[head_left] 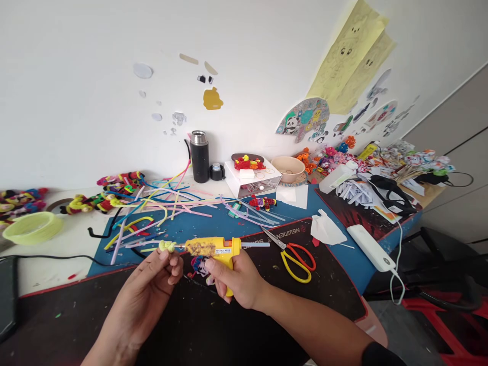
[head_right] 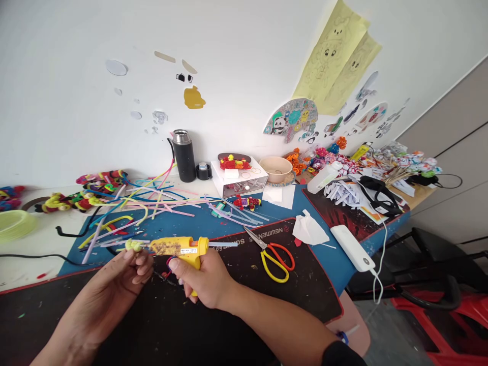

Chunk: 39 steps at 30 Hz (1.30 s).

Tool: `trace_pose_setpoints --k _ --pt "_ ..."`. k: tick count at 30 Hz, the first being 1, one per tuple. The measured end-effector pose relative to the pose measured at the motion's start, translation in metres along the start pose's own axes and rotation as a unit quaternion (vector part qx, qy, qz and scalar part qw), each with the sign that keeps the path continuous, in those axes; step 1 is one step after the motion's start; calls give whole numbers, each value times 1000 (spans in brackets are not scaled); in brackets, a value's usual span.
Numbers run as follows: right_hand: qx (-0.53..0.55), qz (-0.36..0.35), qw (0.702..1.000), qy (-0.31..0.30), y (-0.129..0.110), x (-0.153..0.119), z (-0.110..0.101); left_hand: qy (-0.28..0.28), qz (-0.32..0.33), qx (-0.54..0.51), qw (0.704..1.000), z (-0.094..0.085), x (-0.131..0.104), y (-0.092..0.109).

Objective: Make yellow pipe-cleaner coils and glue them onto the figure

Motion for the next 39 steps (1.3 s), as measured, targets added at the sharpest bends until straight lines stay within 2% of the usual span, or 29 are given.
trace_pose_setpoints --k 39 --pt "-13 10 1000 -6 -5 -1 1 -20 9 25 999 -2 0 0"
Point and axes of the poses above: each hand's wrist, its own x-axis towards the middle knuckle, its own z-axis out of the palm, y = z × x, the point moved 1 cm from there along x, towards the middle knuckle, and after that the axes turned 15 degrees about -z, right-handed, at the moved point
